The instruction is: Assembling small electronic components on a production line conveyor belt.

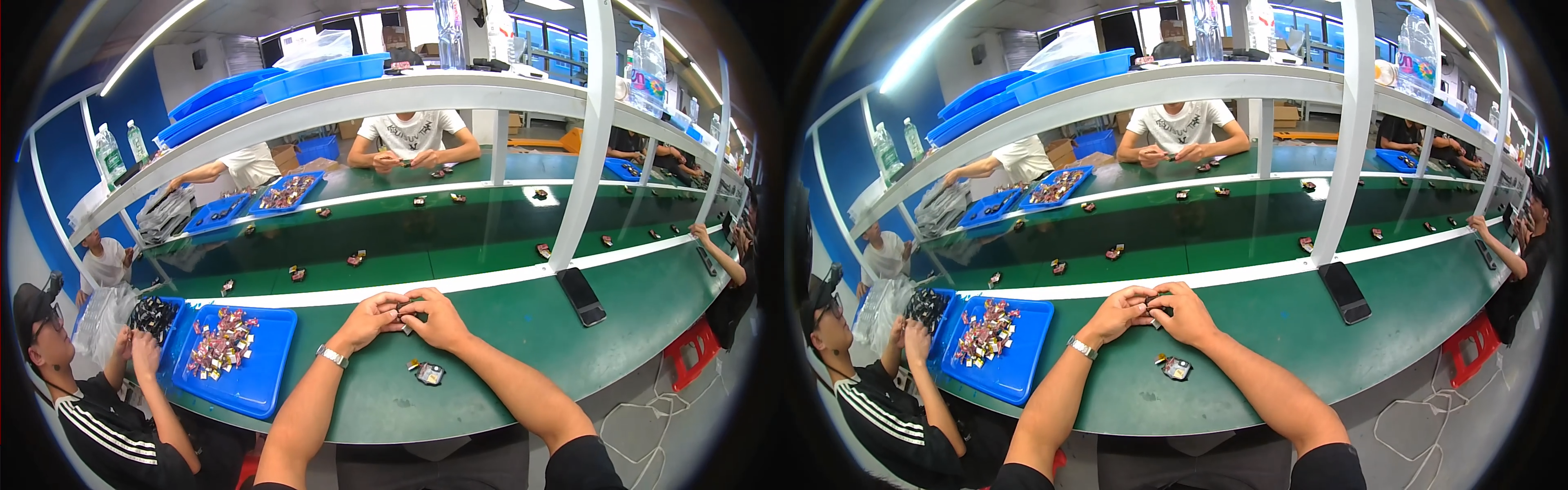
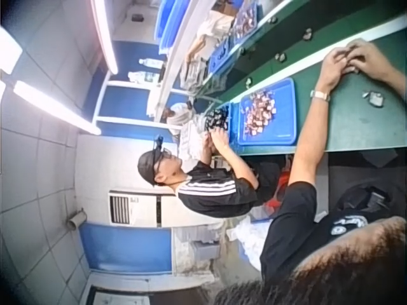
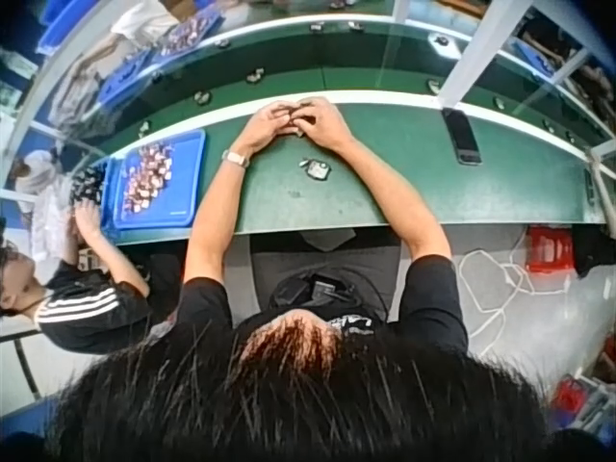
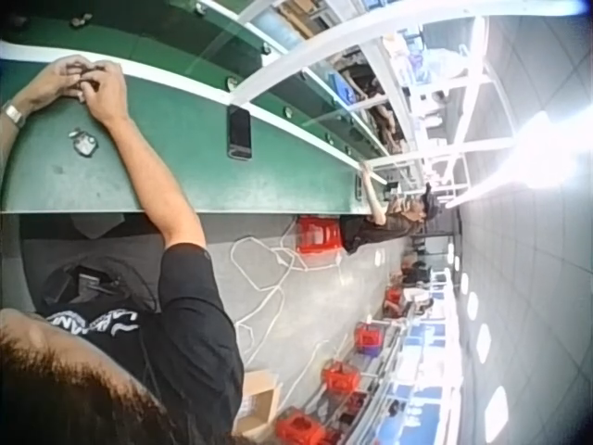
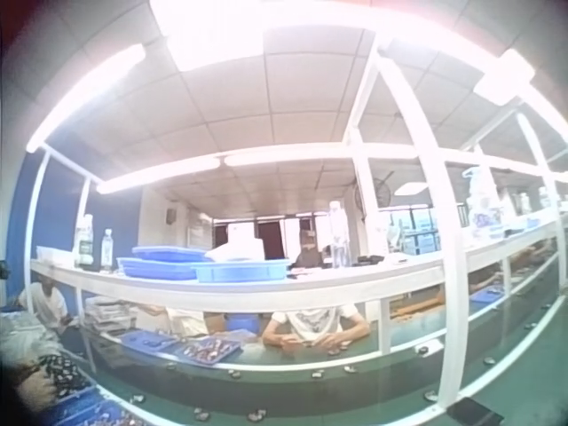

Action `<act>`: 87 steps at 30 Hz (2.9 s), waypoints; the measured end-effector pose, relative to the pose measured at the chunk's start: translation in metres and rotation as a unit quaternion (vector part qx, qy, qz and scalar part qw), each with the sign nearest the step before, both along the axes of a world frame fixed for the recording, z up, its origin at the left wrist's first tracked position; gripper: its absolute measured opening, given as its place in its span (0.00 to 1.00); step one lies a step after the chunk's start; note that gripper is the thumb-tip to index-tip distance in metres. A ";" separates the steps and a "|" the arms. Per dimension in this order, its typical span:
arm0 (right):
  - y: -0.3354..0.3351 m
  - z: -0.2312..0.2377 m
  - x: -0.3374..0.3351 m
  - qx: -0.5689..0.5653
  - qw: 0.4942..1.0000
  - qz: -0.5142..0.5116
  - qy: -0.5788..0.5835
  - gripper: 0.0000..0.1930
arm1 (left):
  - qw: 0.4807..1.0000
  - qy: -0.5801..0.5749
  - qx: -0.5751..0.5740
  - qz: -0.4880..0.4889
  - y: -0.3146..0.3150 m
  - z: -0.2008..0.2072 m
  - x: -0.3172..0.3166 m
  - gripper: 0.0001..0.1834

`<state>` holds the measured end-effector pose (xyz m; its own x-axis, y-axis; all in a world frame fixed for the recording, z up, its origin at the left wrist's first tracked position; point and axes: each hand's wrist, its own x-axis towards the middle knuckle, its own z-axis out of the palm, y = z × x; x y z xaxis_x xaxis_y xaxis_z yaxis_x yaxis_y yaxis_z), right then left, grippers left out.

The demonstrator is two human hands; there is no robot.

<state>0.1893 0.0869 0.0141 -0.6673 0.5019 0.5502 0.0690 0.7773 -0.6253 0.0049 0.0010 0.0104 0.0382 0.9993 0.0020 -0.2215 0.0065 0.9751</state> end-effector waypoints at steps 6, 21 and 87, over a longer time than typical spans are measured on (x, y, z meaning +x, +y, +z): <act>-0.002 -0.002 -0.003 -0.037 0.999 -0.015 0.001 0.06 | 1.000 -0.008 0.005 0.012 -0.001 0.001 0.002 0.16; -0.007 -0.002 -0.006 -0.012 0.999 -0.022 0.047 0.09 | 0.999 -0.027 0.032 0.032 0.001 -0.007 -0.002 0.15; -0.014 -0.002 -0.016 0.153 0.983 -0.097 0.023 0.15 | 0.991 0.017 0.001 0.135 0.004 0.005 0.020 0.17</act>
